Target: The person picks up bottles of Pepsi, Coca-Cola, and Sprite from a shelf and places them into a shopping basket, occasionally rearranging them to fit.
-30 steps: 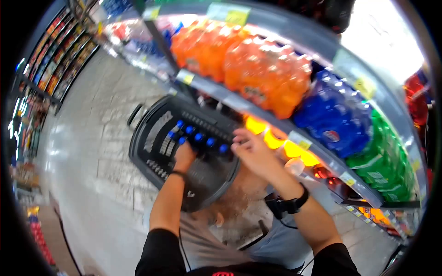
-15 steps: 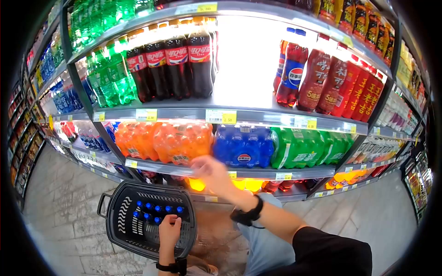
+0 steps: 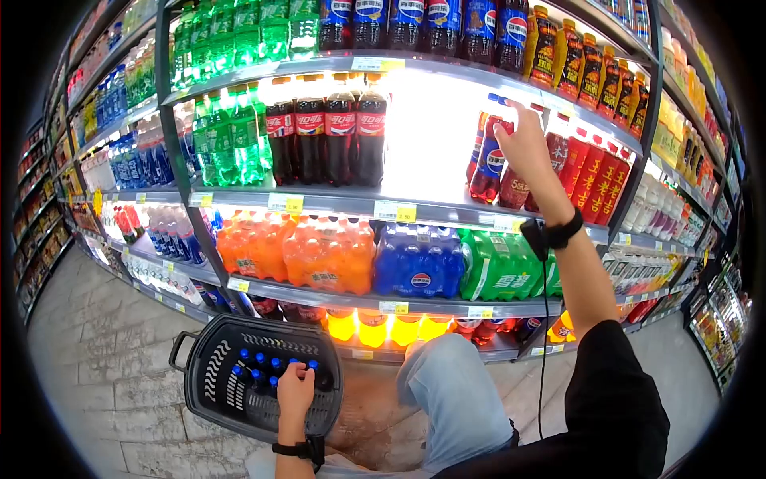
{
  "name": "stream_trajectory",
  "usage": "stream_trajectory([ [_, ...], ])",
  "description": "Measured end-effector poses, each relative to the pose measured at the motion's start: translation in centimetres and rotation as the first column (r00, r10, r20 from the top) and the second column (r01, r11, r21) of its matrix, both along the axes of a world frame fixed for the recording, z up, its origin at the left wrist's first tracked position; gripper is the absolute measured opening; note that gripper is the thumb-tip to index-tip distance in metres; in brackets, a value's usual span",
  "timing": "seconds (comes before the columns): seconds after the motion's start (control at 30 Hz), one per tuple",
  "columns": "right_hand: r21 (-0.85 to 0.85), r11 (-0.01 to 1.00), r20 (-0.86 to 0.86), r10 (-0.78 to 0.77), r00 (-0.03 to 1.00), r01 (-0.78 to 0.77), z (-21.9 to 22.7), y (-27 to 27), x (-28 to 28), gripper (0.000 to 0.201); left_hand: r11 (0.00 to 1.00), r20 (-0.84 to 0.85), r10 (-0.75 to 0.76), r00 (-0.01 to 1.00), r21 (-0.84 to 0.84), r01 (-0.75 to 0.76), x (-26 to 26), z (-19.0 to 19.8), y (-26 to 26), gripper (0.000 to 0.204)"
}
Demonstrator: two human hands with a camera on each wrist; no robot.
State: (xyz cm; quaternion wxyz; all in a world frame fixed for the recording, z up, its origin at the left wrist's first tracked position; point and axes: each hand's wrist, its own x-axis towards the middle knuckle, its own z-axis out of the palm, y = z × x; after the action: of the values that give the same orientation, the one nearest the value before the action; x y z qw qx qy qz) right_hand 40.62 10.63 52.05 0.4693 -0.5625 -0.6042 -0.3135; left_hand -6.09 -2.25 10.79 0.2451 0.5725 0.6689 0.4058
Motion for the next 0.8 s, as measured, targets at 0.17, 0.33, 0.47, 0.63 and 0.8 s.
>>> stream_trajectory([
  [0.17,-0.373,0.904,0.031,-0.211,0.977,0.207,2.7,2.9,1.1,0.065,1.0,-0.04,-0.004,0.999,-0.02,0.004,-0.2,0.2,-0.3,0.031],
  [0.33,-0.335,0.885,0.165,-0.284,0.944,0.325,2.2,3.4,-0.2,0.065,0.997,-0.034,-0.046,0.998,-0.068,0.044,-0.3,0.4,-0.4,0.031],
  [0.47,-0.268,0.857,0.336,-0.344,0.877,0.439,2.0,2.8,-1.3,0.056,0.996,-0.059,-0.063,0.996,-0.069,0.059,-0.4,0.0,-0.3,0.033],
  [0.63,-0.183,0.946,0.434,-0.166,0.885,0.268,1.0,1.3,-4.1,0.06,0.996,-0.088,-0.07,0.994,-0.052,0.066,-0.1,-0.2,-0.1,0.031],
  [0.8,-0.233,0.969,0.317,-0.004,0.948,0.083,0.8,3.4,-7.2,0.062,0.993,-0.087,-0.098,0.991,-0.069,0.092,0.3,-0.3,-0.1,0.031],
])
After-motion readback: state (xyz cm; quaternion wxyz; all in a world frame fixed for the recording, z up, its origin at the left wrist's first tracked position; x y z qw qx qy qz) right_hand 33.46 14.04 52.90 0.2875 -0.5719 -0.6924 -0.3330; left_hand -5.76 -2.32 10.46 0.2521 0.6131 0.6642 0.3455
